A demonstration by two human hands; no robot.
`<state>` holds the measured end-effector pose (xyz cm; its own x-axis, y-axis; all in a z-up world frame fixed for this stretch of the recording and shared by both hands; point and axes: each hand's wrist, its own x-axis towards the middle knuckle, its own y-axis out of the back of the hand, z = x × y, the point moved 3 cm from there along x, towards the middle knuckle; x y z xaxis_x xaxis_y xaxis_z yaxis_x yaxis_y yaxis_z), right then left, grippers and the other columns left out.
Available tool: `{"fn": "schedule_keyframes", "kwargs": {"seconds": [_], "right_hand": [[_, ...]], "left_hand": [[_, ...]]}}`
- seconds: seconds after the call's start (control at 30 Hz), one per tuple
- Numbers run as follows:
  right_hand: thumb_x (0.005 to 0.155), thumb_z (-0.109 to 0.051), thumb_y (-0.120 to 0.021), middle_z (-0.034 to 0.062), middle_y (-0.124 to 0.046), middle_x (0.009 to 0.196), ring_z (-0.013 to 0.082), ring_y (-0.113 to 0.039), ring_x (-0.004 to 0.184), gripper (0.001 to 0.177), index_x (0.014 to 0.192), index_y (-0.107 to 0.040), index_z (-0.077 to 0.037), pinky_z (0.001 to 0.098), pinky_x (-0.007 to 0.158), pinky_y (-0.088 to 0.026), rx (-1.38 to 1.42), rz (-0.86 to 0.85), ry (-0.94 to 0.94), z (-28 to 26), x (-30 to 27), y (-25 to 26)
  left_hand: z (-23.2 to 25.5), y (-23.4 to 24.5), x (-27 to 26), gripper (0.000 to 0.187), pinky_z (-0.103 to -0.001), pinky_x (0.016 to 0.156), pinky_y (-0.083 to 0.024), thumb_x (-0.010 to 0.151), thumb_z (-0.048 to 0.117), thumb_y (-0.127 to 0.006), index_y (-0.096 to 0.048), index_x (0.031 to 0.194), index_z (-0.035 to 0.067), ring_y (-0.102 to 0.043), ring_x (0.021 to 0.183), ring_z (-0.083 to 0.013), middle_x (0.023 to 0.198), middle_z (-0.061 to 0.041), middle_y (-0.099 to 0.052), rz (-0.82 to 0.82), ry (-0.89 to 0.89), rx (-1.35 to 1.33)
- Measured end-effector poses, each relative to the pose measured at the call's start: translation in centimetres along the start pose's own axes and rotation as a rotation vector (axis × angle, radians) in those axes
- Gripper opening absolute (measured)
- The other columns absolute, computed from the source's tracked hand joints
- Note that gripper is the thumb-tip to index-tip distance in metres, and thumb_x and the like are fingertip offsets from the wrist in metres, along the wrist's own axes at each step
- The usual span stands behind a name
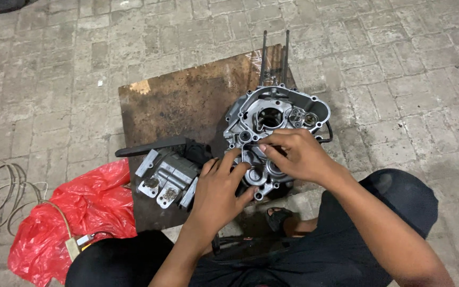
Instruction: The person sits on the floor and uses a flat metal tool to scrape and clean the surfaces of a disassembled engine casing. They rotate the casing to access different areas, including the cylinder bore and internal passages, while removing debris.
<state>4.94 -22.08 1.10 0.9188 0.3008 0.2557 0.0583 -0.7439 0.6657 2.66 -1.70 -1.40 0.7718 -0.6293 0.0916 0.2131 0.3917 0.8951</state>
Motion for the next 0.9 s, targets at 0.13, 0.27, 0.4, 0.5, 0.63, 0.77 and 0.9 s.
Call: {"fn": "schedule_keyframes", "kwargs": {"seconds": [0.13, 0.27, 0.4, 0.5, 0.63, 0.77, 0.9], "right_hand": [[0.091, -0.015, -0.069, 0.0073, -0.072, 0.069, 0.031, -0.071, 0.069, 0.008, 0.091, -0.077, -0.012, 0.0394, 0.062, -0.055, 0.023, 0.059, -0.019, 0.4, -0.1, -0.1], [0.089, -0.011, -0.071, 0.0125, -0.073, 0.072, 0.0362, -0.07, 0.068, 0.008, 0.094, -0.077, -0.009, 0.0435, 0.061, -0.055, -0.046, 0.024, 0.11, -0.4, -0.2, -0.1], [0.085, -0.011, -0.073, 0.0143, -0.073, 0.073, 0.0371, -0.068, 0.065, 0.011, 0.094, -0.079, -0.007, 0.045, 0.062, -0.054, -0.032, -0.067, 0.08, -0.4, -0.4, -0.5], [0.085, -0.013, -0.075, 0.0114, -0.072, 0.076, 0.034, -0.068, 0.067, 0.013, 0.097, -0.079, -0.009, 0.0429, 0.062, -0.054, -0.045, -0.017, 0.078, -0.3, -0.9, -0.3], [0.086, -0.013, -0.075, 0.0116, -0.071, 0.078, 0.0351, -0.068, 0.069, 0.016, 0.101, -0.08, -0.011, 0.0434, 0.063, -0.053, -0.031, 0.028, 0.038, 0.0, -1.2, -0.2], [0.088, -0.013, -0.072, 0.0119, -0.071, 0.076, 0.0349, -0.068, 0.068, 0.013, 0.099, -0.079, -0.009, 0.0439, 0.063, -0.054, -0.058, -0.014, 0.032, 0.1, -1.3, -0.4], [0.089, -0.012, -0.071, 0.011, -0.073, 0.08, 0.0358, -0.071, 0.074, 0.018, 0.106, -0.076, -0.009, 0.0426, 0.066, -0.056, -0.009, 0.044, 0.026, -0.9, -1.0, 0.0]], "left_hand": [[0.0, 0.0, 0.0, 0.041, -0.059, 0.105, -0.042, 0.086, 0.032, -0.078, -0.065, 0.119, 0.009, -0.069, 0.102, -0.0469, 0.142, -0.018, -0.048, 0.026, 0.0, -0.006], [0.0, -0.2, -0.2, 0.042, -0.057, 0.102, -0.045, 0.086, 0.033, -0.078, -0.064, 0.119, 0.011, -0.07, 0.098, -0.045, 0.14, -0.016, -0.049, 0.053, -0.037, 0.037], [0.1, 0.3, -0.2, 0.04, -0.056, 0.098, -0.048, 0.089, 0.035, -0.075, -0.064, 0.12, 0.01, -0.071, 0.096, -0.0442, 0.138, -0.018, -0.05, 0.105, -0.099, 0.068], [0.4, 0.5, -0.5, 0.04, -0.055, 0.096, -0.049, 0.09, 0.034, -0.074, -0.064, 0.12, 0.009, -0.072, 0.093, -0.0431, 0.137, -0.018, -0.052, 0.134, -0.121, 0.094], [0.0, -0.2, -0.6, 0.041, -0.056, 0.095, -0.05, 0.089, 0.034, -0.074, -0.063, 0.12, 0.01, -0.072, 0.092, -0.0439, 0.135, -0.019, -0.053, 0.155, -0.131, 0.096], [0.1, 0.3, -0.6, 0.041, -0.051, 0.087, -0.053, 0.088, 0.036, -0.074, -0.064, 0.12, 0.011, -0.074, 0.084, -0.0401, 0.132, -0.016, -0.054, 0.157, -0.127, 0.11], [0.1, 0.8, -0.5, 0.043, -0.048, 0.076, -0.056, 0.089, 0.036, -0.074, -0.064, 0.123, 0.011, -0.074, 0.074, -0.037, 0.131, -0.015, -0.053, 0.115, -0.102, 0.095]]}}
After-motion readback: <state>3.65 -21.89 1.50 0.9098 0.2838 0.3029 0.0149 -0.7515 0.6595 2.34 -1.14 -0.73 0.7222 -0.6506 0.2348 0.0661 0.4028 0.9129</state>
